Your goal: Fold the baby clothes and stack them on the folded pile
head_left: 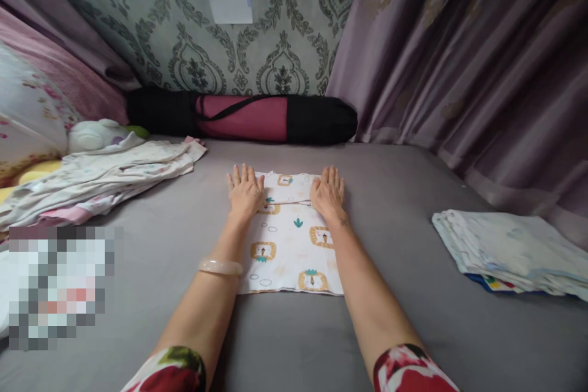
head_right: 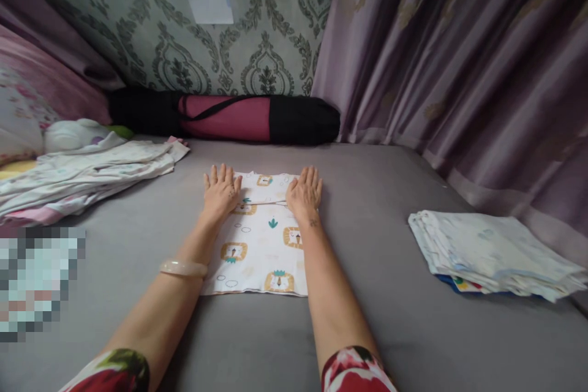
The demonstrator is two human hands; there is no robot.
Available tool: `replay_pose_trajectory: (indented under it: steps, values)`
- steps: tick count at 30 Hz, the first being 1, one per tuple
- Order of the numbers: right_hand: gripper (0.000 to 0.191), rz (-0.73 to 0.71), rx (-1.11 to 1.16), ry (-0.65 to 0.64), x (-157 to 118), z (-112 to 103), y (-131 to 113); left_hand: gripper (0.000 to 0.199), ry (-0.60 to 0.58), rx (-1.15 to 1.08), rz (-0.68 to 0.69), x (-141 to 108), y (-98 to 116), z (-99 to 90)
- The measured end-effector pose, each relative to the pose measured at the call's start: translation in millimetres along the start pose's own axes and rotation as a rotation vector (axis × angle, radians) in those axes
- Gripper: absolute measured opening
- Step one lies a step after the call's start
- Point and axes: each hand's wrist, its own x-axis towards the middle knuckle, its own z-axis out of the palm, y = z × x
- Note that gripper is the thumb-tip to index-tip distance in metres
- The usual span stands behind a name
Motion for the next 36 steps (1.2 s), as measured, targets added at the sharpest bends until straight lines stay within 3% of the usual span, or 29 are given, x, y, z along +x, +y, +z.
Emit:
replay_pose_trajectory:
  steps: [5,9,12,14,18,21,25,30,33,36]
  values:
    - [0.06,0.036,-0.012,-0.042,0,7,11,0.065,-0.129,-0.055,-0.037,2,-9,4.2]
    - [0.06,0.038,-0.019,-0.055,0,9,13,0.067,-0.159,-0.071,-0.051,3,-10,4.2]
    - [0.059,0.046,-0.014,-0.063,0,1,10,0.066,-0.155,-0.062,-0.055,3,-8,-0.5]
    - [0.059,0.031,-0.015,-0.025,-1,-4,4,0.065,-0.085,-0.021,-0.05,3,-4,-4.1]
    - [0.056,-0.111,-0.01,0.067,-6,-7,-14,0.063,0.054,0.031,0.116,1,12,-2.4]
    - [0.054,-0.158,-0.003,0.0,-11,1,-24,0.065,-0.047,0.016,0.22,-3,21,8.8]
    - [0.054,-0.147,-0.01,-0.052,-13,9,-24,0.064,-0.097,0.015,0.219,-4,21,18.9]
    - [0.054,-0.143,0.0,-0.042,-13,4,-26,0.061,-0.077,0.016,0.233,-7,23,8.3]
    - [0.053,-0.231,0.004,-0.004,-16,3,-35,0.056,-0.015,0.016,0.323,-11,30,2.8]
    - [0.052,-0.324,0.018,-0.066,-21,7,-44,0.053,-0.071,0.0,0.362,-13,33,5.1]
